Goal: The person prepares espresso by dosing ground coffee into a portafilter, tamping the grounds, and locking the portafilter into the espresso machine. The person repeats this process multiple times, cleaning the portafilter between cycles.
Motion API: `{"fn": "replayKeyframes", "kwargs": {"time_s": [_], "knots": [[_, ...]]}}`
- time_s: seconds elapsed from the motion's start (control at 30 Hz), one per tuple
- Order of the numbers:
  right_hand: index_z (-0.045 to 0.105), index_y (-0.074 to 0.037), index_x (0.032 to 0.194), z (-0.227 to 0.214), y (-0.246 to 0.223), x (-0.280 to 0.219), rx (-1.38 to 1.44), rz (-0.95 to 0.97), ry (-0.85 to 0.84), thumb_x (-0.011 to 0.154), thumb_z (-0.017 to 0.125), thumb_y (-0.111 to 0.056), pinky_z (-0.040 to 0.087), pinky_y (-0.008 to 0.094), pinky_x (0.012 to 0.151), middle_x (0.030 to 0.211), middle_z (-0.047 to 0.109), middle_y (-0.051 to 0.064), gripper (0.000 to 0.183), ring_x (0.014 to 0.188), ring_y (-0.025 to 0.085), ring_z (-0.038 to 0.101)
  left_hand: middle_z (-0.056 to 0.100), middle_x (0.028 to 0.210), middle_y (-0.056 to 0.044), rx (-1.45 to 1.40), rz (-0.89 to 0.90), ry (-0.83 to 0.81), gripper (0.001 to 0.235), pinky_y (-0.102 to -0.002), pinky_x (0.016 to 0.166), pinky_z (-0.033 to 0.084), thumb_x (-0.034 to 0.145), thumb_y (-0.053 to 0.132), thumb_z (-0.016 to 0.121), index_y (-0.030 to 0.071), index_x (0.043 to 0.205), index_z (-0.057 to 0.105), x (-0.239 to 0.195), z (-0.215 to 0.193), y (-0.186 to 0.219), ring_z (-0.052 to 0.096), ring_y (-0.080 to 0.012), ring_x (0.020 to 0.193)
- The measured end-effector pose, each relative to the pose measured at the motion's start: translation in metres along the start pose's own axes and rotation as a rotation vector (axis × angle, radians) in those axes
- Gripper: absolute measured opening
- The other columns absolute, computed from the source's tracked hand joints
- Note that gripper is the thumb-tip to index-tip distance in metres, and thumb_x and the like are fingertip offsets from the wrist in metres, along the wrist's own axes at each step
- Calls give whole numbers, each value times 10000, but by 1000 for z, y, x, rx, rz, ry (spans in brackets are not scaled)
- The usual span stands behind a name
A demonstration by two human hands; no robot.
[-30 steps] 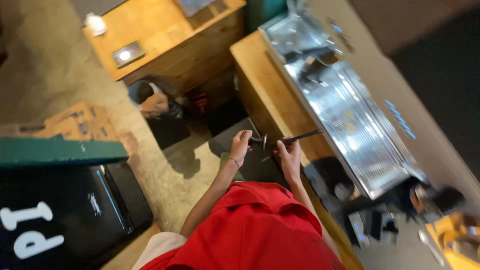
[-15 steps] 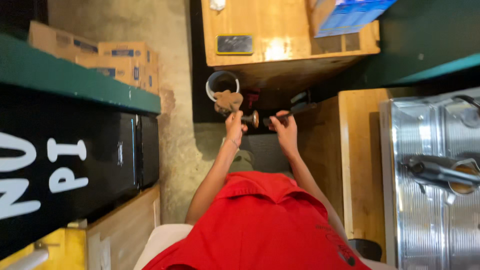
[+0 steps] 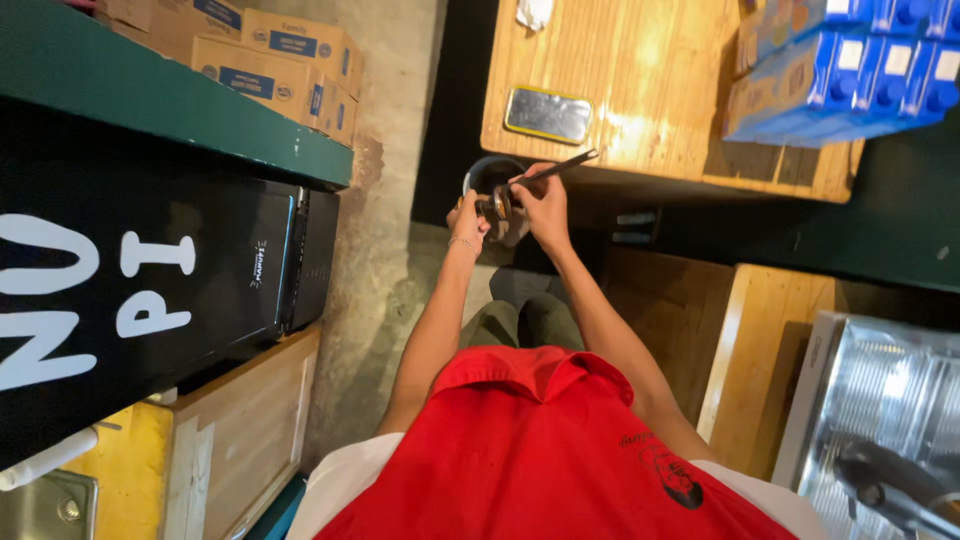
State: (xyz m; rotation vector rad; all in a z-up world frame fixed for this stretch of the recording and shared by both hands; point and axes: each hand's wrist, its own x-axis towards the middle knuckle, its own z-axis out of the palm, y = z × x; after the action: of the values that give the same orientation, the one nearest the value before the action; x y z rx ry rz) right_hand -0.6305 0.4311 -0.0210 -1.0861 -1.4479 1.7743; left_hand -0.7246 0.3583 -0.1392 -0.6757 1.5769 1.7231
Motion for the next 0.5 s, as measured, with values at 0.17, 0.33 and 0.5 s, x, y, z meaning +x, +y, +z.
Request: {"fn": "replayKeyframes", "kwargs": {"time_s": [0.17, 0.33, 0.5], "knots": [[529, -113, 900, 9, 9, 24, -340, -46, 7, 794, 670, 8, 535, 299, 777, 867, 705, 64, 214, 857, 196, 682, 401, 553, -39, -47, -46, 2, 189, -235, 307, 294, 690, 119, 674, 69, 634, 500, 1, 8, 16, 326, -87, 359], [516, -132, 883, 17, -5, 27, -359, -70, 58, 789, 700, -41, 536, 298, 770, 859, 713, 50, 225, 847, 196, 682, 396, 555, -38, -62, -33, 15, 193, -231, 302, 287, 700, 118, 673, 80, 644, 493, 8, 11, 24, 320, -88, 348], [515, -106, 862, 8, 31, 26, -444, -28, 36, 779, 692, -38, 534, 370, 786, 864, 711, 86, 207, 878, 267, 678, 380, 621, -40, -17, -41, -19, 233, -221, 338, 293, 716, 201, 706, 85, 733, 505, -5, 12, 23, 333, -93, 426]]}}
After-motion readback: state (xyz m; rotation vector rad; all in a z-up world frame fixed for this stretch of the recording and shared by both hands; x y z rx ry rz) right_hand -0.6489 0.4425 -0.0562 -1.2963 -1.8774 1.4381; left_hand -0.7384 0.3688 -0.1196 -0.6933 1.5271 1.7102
